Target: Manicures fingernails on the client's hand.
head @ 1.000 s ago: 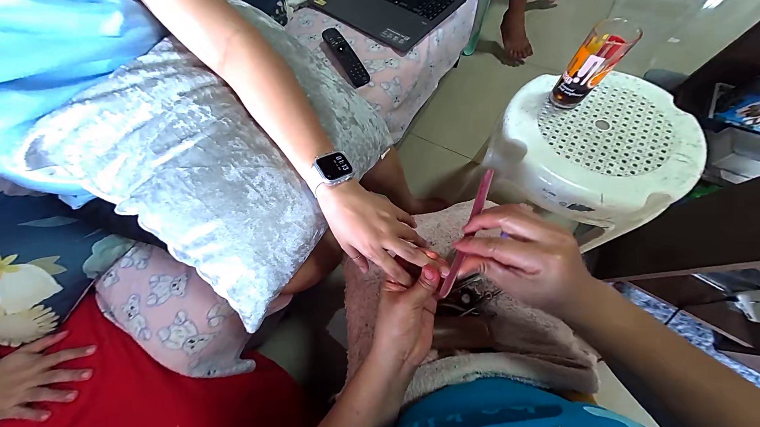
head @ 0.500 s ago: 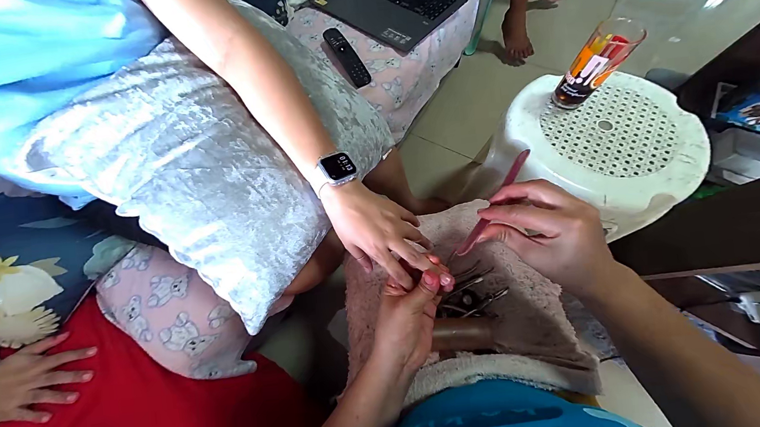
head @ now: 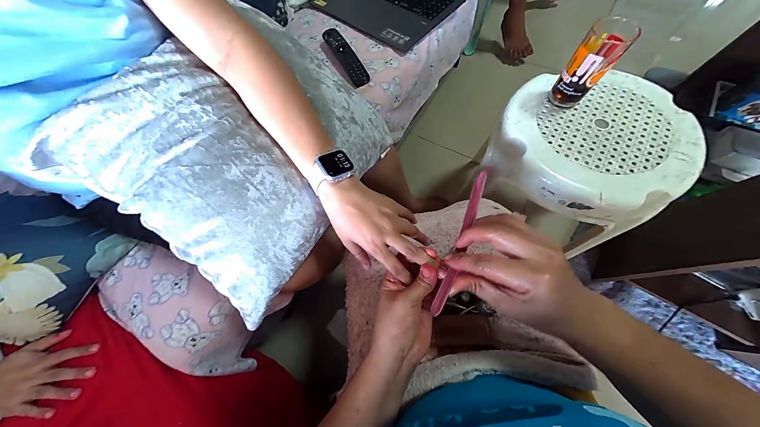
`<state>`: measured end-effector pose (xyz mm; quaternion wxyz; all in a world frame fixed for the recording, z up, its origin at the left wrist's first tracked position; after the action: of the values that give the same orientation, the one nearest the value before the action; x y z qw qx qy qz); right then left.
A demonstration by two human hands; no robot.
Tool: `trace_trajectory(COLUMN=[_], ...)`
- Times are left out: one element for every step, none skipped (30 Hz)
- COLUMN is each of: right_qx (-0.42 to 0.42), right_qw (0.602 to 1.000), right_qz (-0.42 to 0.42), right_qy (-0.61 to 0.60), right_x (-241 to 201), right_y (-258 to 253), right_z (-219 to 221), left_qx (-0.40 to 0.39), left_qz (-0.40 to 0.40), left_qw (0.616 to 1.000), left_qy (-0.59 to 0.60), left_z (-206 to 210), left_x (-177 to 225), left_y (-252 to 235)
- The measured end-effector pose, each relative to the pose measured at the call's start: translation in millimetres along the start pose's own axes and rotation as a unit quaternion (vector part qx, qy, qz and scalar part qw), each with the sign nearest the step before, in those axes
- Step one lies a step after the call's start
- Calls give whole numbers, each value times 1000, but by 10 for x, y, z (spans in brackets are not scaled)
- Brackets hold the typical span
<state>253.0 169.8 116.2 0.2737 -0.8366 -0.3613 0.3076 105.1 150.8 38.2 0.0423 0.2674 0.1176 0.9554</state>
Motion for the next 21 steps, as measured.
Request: trace_trajectory(right_qx=[-1, 0, 4, 9, 16, 22, 26, 27, 27, 30, 35, 43, 54, 69, 84, 97, 105, 112, 117, 120, 123], right_qw=[1000, 1000, 1000, 1000, 999, 999, 998, 997, 997, 997, 997, 997, 997, 996, 994, 993, 990, 988, 985, 982, 980], right_qz=[-9, -14, -11, -1, 14, 28, 40, 48, 48, 43, 34, 23, 14, 10, 13, 21, 36, 53, 70, 84, 93], right_qy=[2, 7, 13, 18, 25, 35, 43, 49, 53, 54, 55, 54, 57, 58, 63, 71, 82, 94, 108, 119, 122], right_x=[-74, -115, -114, -69, 12, 103, 174, 200, 178, 123, 50, -28, -85, -95, -56, 20, 115, 212, 296, 347, 350], right_y=[6, 13, 17, 15, 9, -4, -17, -23, -20, -14, 4, 35, 65, 92, 113, 138, 168, 195, 219, 239, 254], right_z=[4, 3, -6, -25, -53, -89, -118, -130, -125, -111, -88, -55, -26, -16, -31, -65, -107, -154, -200, -238, -262], left_qx=[-2, -6, -8, -6, -3, -5, -5, -2, 2, 1, -1, -3, -4, -5, -7, -6, -8, -9, -12, -13, -10], left_qz=[3, 5, 6, 6, 4, 2, 2, 3, 5, 8, 9, 11, 12, 10, 8, 5, 4, 3, 2, 1, 1], left_qw=[1000, 1000, 1000, 1000, 1000, 1000, 1000, 1000, 1000, 1000, 1000, 1000, 1000, 1000, 1000, 1000, 1000, 999, 999, 999, 999], left_qy=[-5, -8, -7, -1, 7, 17, 24, 28, 29, 24, 18, 9, 5, 8, 14, 22, 30, 37, 44, 49, 50], left_z=[8, 17, 22, 23, 20, 18, 16, 14, 14, 24, 35, 38, 40, 43, 46, 49, 47, 43, 41, 40, 44], left_x=[1, 4, 6, 7, 8, 7, 5, 3, 1, 0, -4, -11, -13, -10, -7, -4, 1, 4, 4, 2, -2], left_y=[-3, -3, -1, 3, 5, 1, -2, -2, -3, -10, -14, -11, -8, -6, -3, 0, 3, 2, 0, -2, -3])
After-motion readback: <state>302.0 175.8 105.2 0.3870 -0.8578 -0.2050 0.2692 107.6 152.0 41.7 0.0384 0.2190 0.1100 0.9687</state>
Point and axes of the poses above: each hand's wrist, its own y-axis away from the middle knuckle, its own z-axis out of the palm, x = y × z, the point moved 6 cm from there along -y, towards the middle knuckle, and after that the axes turned 9 degrees about y, right-handed, at the moved point
